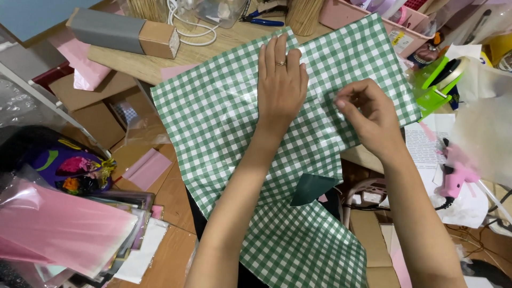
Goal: The person wraps a rectangular box with green-and-white checkered paper, folds and trims the edges, and secures the seams with tape. The box is rotated to wrap each side and the ends are folded neatly.
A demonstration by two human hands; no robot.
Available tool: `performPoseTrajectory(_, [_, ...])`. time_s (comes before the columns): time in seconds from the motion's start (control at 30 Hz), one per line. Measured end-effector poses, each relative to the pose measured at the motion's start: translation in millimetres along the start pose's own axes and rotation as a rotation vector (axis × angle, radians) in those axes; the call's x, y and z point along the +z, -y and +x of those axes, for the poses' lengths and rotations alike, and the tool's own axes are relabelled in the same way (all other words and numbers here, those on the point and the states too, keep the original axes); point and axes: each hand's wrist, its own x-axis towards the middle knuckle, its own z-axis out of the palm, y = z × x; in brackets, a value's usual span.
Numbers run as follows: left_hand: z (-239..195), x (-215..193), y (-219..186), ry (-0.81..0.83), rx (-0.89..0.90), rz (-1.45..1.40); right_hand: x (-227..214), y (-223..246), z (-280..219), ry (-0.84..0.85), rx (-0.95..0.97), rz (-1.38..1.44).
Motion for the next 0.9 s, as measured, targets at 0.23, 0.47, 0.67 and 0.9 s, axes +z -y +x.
performPoseTrajectory(0.23, [4, -11, 4, -0.106, 0.024, -0.094, 12, -8, 20, -0.02, -0.007, 0.108])
performPoseTrajectory(0.47, [-16, 1, 19, 0.285, 0.122, -0.06, 15, -21, 20, 0.005, 0.078, 0.158])
performPoseTrajectory(0.67, [-18, 10, 19, 0.563, 0.074, -0.005, 9, -16, 27, 0.066, 0.115, 0.166])
performPoseTrajectory(0.9, [-23, 12, 16, 0.486, 0.053, 0.128, 5, -16, 30, 0.081, 0.098, 0.163])
